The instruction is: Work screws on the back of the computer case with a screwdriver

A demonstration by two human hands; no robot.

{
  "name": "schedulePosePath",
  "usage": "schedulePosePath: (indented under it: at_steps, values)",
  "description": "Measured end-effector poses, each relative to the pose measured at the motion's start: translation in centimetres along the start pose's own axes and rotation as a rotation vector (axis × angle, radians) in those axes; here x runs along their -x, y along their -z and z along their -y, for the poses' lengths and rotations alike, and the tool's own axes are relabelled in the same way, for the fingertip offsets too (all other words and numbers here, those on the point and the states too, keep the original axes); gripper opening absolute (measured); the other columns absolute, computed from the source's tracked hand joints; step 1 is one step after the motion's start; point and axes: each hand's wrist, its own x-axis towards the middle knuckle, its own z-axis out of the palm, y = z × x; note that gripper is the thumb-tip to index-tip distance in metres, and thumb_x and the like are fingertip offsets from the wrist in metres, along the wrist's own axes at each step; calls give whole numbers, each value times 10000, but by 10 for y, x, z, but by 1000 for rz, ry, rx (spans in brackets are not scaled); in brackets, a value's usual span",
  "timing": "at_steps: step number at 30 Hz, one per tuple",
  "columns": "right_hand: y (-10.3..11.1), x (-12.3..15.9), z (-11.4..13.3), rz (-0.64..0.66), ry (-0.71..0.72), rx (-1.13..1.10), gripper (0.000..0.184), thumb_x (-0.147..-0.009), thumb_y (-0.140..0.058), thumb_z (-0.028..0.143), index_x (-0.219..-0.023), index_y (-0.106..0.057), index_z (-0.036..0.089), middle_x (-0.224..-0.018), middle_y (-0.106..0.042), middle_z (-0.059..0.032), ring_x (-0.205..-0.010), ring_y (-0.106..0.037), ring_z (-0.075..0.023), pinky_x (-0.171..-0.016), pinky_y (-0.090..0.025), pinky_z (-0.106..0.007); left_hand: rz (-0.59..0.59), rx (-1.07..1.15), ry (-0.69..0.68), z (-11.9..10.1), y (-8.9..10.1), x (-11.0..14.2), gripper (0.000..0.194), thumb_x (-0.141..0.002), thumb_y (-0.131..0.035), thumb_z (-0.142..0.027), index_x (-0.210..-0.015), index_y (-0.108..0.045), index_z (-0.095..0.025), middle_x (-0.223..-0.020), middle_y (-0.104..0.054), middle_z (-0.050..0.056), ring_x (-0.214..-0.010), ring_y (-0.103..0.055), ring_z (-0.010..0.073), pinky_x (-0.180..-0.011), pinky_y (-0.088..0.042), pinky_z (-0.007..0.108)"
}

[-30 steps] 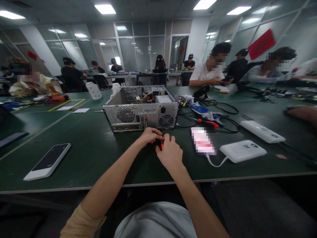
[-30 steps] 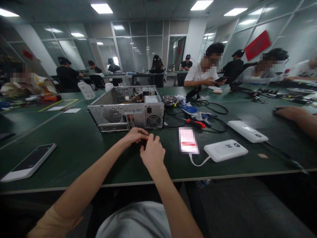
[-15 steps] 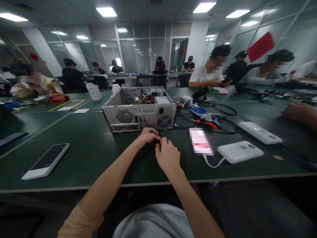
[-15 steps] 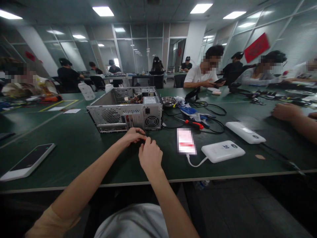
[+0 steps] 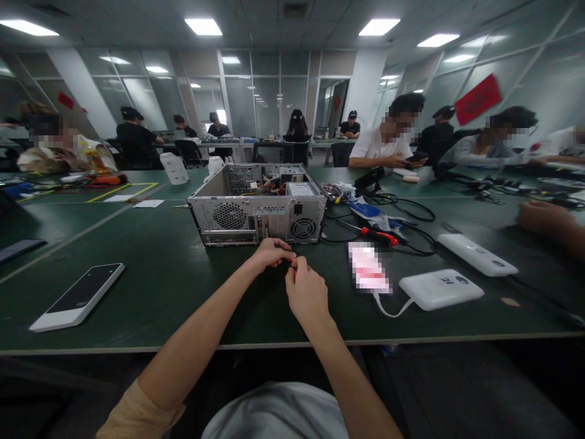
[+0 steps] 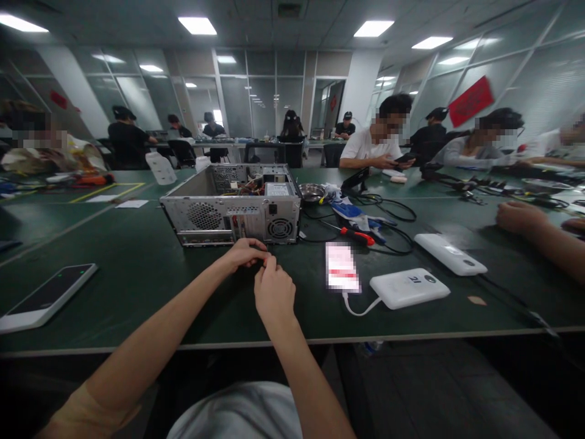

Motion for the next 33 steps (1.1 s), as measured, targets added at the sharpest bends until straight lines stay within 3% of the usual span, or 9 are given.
schedulePosePath:
  at_steps: [5, 7, 11, 14, 16, 21, 29, 33]
  values:
    - [-1, -5, 4, 64, 8, 50, 234, -1041, -332, 214, -1176, -524, 205, -1016, -733, -95, -891, -733, -242, -739, -459, -312, 110, 38, 8, 0, 5, -1, 288, -788, -737, -167, -1073, -703, -148, -557, -607, -31, -460, -529, 73, -431, -310, 156]
    - [-1, -6, 5, 77, 9, 71, 241, -1036, -327, 196, -1174, -525, 206, -1013, -731, -101, -888, -734, -241, -746, -463, -314, 115, 40, -4, 0, 5, 0, 288, -789, -717, -141, -1076, -711, -138, -538, -596, -32, -445, -504, 67, -424, -295, 154]
    - [-5, -4, 6, 35, 28, 57, 228, -1044, -346, 275, -1184, -516, 215, -1004, -712, -92, -909, -715, -240, -752, -477, -324, 18, 42, -2, -1, 1, 2, 229, -770, -700, -87, -995, -722, -119, -449, -496, -66, -397, -407, 50, -417, -287, 153]
    - [-9, -2, 5, -40, 55, 52, 284, -985, -507, 383, -1212, -500, 212, -1113, -656, -114, -1048, -666, -269, -753, -492, -326, -49, 39, 17, -2, -3, 2, 217, -711, -747, -64, -915, -707, -127, -470, -511, -65, -409, -429, 49, -421, -306, 151]
    - [-10, -1, 4, -68, 51, 56, 332, -934, -581, 346, -1225, -497, 209, -1195, -606, -125, -1113, -632, -272, -747, -493, -313, -71, 30, 15, -2, -5, 1, 218, -680, -778, -58, -864, -687, -134, -490, -528, -63, -413, -438, 47, -419, -309, 149]
    - [-6, -1, 1, -32, 4, 36, 250, -948, -522, 240, -1194, -532, 193, -1131, -610, -109, -1017, -668, -241, -731, -482, -305, -98, 20, 15, -2, -7, -1, 207, -690, -808, -85, -770, -627, -148, -467, -495, -73, -405, -427, 46, -411, -303, 147]
    - [-6, -1, -1, 0, 6, 64, 243, -1037, -369, 252, -1179, -559, 196, -1043, -665, -104, -972, -684, -220, -739, -470, -293, -140, 14, -14, -1, -8, -1, 288, -665, -862, -114, -731, -585, -157, -465, -484, -82, -405, -436, 46, -403, -309, 148]
    - [-8, 0, -2, -44, 44, 67, 271, -974, -531, 358, -1197, -553, 204, -1143, -625, -115, -1071, -644, -260, -741, -493, -313, -150, 18, -33, 0, -8, 0, 309, -672, -869, -130, -728, -567, -163, -454, -470, -89, -405, -437, 49, -396, -309, 150]
